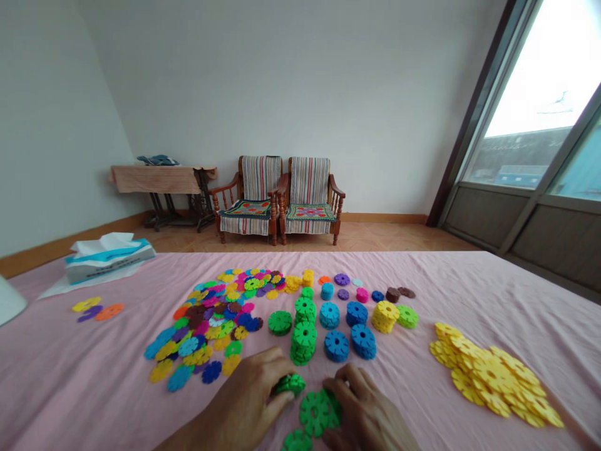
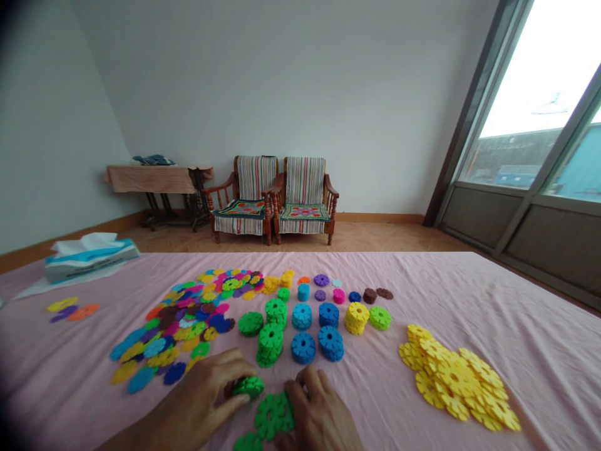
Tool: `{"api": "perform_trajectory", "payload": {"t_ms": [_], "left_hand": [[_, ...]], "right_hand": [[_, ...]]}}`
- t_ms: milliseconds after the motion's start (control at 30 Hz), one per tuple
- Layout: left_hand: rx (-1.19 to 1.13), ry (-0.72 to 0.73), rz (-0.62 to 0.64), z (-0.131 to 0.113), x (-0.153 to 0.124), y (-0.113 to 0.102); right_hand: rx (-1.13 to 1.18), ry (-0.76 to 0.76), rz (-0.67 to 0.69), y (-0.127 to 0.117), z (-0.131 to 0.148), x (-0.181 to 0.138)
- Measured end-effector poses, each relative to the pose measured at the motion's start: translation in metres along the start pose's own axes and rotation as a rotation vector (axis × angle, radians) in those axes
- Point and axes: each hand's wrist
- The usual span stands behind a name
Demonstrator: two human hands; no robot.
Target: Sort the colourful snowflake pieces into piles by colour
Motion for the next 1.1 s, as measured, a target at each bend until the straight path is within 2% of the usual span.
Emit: {"api": "perform_trajectory", "payload": {"t_ms": [433, 567, 633, 700, 867, 1100], "left_hand": [[-0.07, -0.037, -0.051, 0.0, 0.0, 0.006], [-0.12, -0.137, -0.242, 0.013, 0.01, -0.015], [-0.238, -0.177, -0.348, 0.024, 0.02, -0.027], [-0.375, -0.186, -0.389, 0.034, 0.032, -0.036], [-0.456, -0.227, -0.391, 0.046, 0.057, -0.037], [-0.425, -0.239, -0.38, 0.05, 0.071, -0.027]], "right_hand": [[-0.006, -0.001, 0.008, 0.002, -0.003, 0.0], [-0.015, 0.0, -0.017, 0.003, -0.002, 0.001], [-0.025, 0.015, -0.026, 0.003, -0.001, 0.001], [-0.032, 0.023, -0.03, 0.003, 0.0, 0.001], [-0.042, 0.013, -0.017, 0.002, 0.0, 0.002], [-0.035, 0.02, -0.012, 0.002, 0.0, 0.002]]}}
Point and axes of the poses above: each hand's wrist, its own x-axis towards the middle knuckle, its own y-axis out of the palm, z = x × y, and after that the axes turned 6 degrees about -x, right-handed
